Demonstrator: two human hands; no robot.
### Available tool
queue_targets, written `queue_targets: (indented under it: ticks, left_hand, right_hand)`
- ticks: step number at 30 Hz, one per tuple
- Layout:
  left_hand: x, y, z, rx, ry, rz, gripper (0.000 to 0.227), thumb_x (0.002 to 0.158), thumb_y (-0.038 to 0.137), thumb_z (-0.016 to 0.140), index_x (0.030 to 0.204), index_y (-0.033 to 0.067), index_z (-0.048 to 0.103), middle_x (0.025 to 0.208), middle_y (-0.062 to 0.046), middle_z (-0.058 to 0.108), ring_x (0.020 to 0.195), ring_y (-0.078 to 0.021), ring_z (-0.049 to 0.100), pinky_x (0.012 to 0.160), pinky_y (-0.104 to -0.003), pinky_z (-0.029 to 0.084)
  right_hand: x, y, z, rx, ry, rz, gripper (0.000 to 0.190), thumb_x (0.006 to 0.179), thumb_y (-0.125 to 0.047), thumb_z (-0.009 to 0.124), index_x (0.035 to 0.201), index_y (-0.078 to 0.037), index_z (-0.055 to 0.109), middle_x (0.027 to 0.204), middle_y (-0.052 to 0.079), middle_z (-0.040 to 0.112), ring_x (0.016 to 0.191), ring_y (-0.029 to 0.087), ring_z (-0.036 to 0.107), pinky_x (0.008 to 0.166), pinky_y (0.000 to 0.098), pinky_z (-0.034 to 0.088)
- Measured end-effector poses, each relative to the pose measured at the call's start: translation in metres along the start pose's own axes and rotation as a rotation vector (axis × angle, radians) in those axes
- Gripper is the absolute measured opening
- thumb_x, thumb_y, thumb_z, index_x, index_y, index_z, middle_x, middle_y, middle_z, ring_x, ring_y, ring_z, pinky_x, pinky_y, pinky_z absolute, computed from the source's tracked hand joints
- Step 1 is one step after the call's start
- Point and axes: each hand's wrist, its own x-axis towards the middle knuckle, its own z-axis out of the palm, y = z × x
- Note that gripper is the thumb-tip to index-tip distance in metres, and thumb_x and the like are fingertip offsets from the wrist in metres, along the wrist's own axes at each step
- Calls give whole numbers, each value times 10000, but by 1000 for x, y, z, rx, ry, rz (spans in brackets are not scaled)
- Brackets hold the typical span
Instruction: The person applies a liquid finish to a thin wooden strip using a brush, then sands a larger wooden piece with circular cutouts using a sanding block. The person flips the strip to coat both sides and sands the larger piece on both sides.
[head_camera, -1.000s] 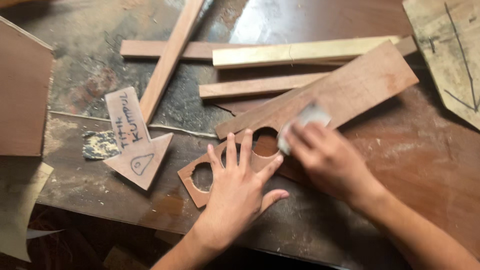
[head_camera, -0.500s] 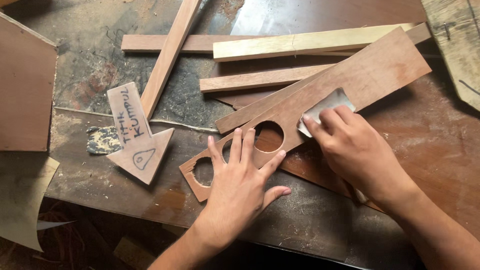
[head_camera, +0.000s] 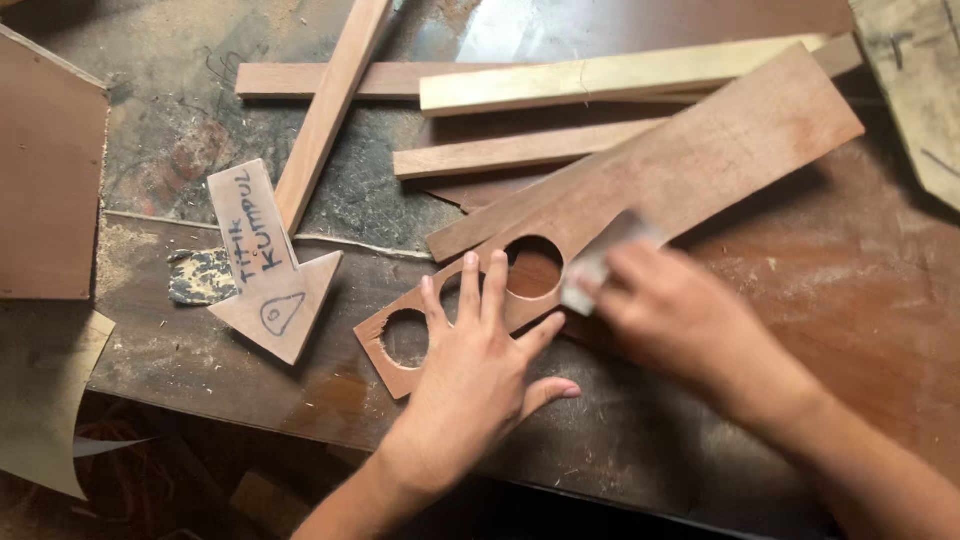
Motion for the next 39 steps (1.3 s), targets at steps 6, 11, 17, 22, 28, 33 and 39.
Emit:
queue_targets:
  ticks: [6, 11, 17, 22, 28, 33, 39]
  left_hand:
    - [1, 2, -6, -11, 84, 4, 755, 815, 722, 551, 1436, 292, 554, 1464, -378, 351, 1373, -570, 333, 990, -813, 260]
    - [7, 9, -2, 50, 99, -30, 756, 819, 724, 552, 1412, 255, 553, 1404, -381, 391, 1379, -590, 360, 1029, -841, 253]
    - [9, 14, -11, 46, 85, -36, 742, 807, 700, 564, 1402, 257, 562, 1434, -367, 421, 1358, -570, 388, 993, -800, 258]
    - [11, 13, -11, 60, 52, -39, 761, 825, 703, 560, 1448, 265, 559, 1444, -366, 423, 1366, -559, 387, 1036, -818, 263]
    - [15, 13, -13, 62, 36, -50, 764, 821, 709, 555, 1447, 272, 550, 1430, -369, 448, 1359, -553, 387, 1030, -813, 244]
    - [16, 16, -11, 84, 59, -61, 807, 802, 709, 556, 1478, 270, 532, 1430, -372, 446, 1360, -564, 382, 1037, -832, 233]
    - [19, 17, -8, 84, 39, -79, 801, 812, 719, 543, 1482, 281, 514, 1426, -374, 446, 1362, -574, 378, 1044, -832, 232]
  right_hand:
    - [-4, 4, -9, -46, -51, 226, 222, 865, 4, 654, 1086, -20, 657, 1034, 137, 678, 971, 272, 665, 874, 395, 596]
    - [-2, 14, -17, -73, -205, 335, 313, 917, -39, 631, 1226, -79, 671, 949, 143, 654, 875, 264, 649, 752, 380, 604]
    - [-11, 18, -13, -76, -117, 164, 327, 848, -40, 617, 1172, -31, 662, 992, 119, 647, 903, 250, 659, 785, 354, 623]
    - [-7, 16, -24, -140, -400, 496, 189, 1007, -136, 562, 1145, -32, 640, 1013, 136, 624, 893, 234, 649, 735, 336, 622]
    - [2, 12, -30, 68, -103, 152, 264, 835, 8, 600, 1089, -13, 671, 984, 128, 653, 935, 276, 651, 802, 365, 594]
    - [-9, 31, -17, -223, -173, 460, 318, 899, -7, 613, 1212, -26, 669, 984, 152, 654, 930, 255, 656, 828, 371, 595]
    - [-11, 31, -7, -8, -167, 191, 474, 836, 67, 566, 1275, -74, 677, 987, 135, 669, 894, 251, 660, 788, 341, 605]
